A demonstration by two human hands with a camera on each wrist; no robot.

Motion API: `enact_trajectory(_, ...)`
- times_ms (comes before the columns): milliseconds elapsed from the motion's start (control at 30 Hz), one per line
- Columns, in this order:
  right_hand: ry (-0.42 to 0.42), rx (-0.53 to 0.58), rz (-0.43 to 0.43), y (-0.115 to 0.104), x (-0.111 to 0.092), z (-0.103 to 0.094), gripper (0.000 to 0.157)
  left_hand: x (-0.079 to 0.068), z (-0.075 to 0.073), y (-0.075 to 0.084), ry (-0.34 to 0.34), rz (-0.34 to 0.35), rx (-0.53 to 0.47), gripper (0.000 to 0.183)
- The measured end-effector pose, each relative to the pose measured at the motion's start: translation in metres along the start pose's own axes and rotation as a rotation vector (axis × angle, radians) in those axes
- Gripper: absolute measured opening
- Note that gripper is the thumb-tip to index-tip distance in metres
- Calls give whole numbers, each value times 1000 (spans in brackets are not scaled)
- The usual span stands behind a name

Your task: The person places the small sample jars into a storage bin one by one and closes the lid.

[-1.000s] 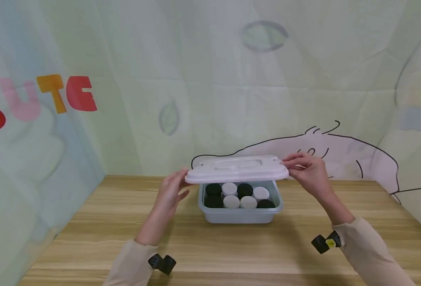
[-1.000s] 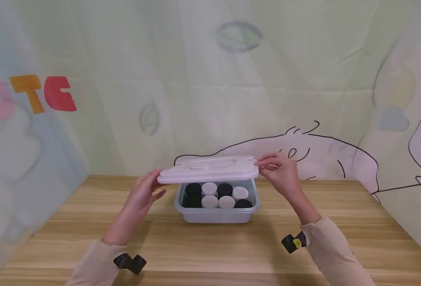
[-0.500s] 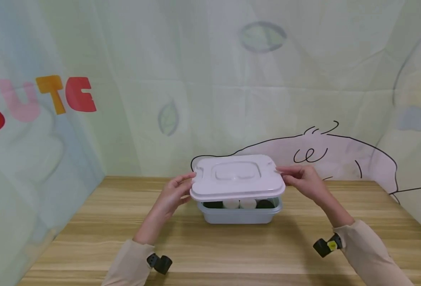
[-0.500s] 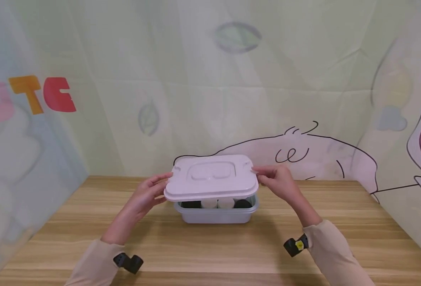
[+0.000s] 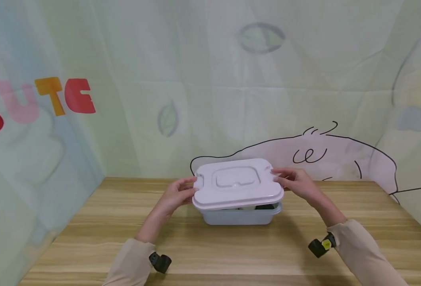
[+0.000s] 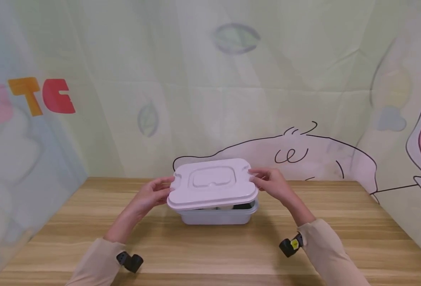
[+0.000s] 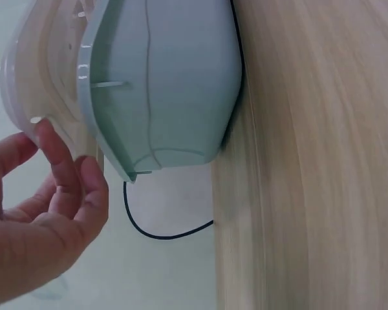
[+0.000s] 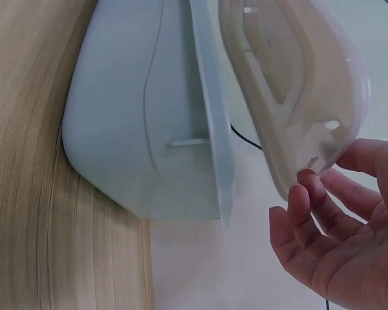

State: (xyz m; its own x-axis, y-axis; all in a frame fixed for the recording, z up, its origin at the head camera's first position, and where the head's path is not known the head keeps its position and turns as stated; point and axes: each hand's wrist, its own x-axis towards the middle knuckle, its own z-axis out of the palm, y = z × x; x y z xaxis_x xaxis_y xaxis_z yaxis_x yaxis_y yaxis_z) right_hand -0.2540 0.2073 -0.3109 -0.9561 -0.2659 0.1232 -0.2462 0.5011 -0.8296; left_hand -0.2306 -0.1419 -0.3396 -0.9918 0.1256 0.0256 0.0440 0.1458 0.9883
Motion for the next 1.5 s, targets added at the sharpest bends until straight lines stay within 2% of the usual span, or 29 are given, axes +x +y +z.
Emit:
enact_trajectory(333, 18, -31, -30, 2, 7, 7, 36, 7, 4, -8, 54, 86, 164, 39)
enact_trajectory(500, 23, -64, -35, 3, 10, 10, 35, 10, 5, -10, 75, 92, 242, 39)
enact_trajectory(1033, -7, -122, -44, 8, 11, 13, 34, 9, 8, -13, 65, 153, 393, 36)
enact_trajectory(1333, -29, -117, -42, 16, 12, 14, 33, 11, 10, -6, 52, 130, 460, 37)
enact_trajectory(1500, -60, -68, -2, 20, 11, 12, 36, 13, 12, -1, 39, 114, 516, 35)
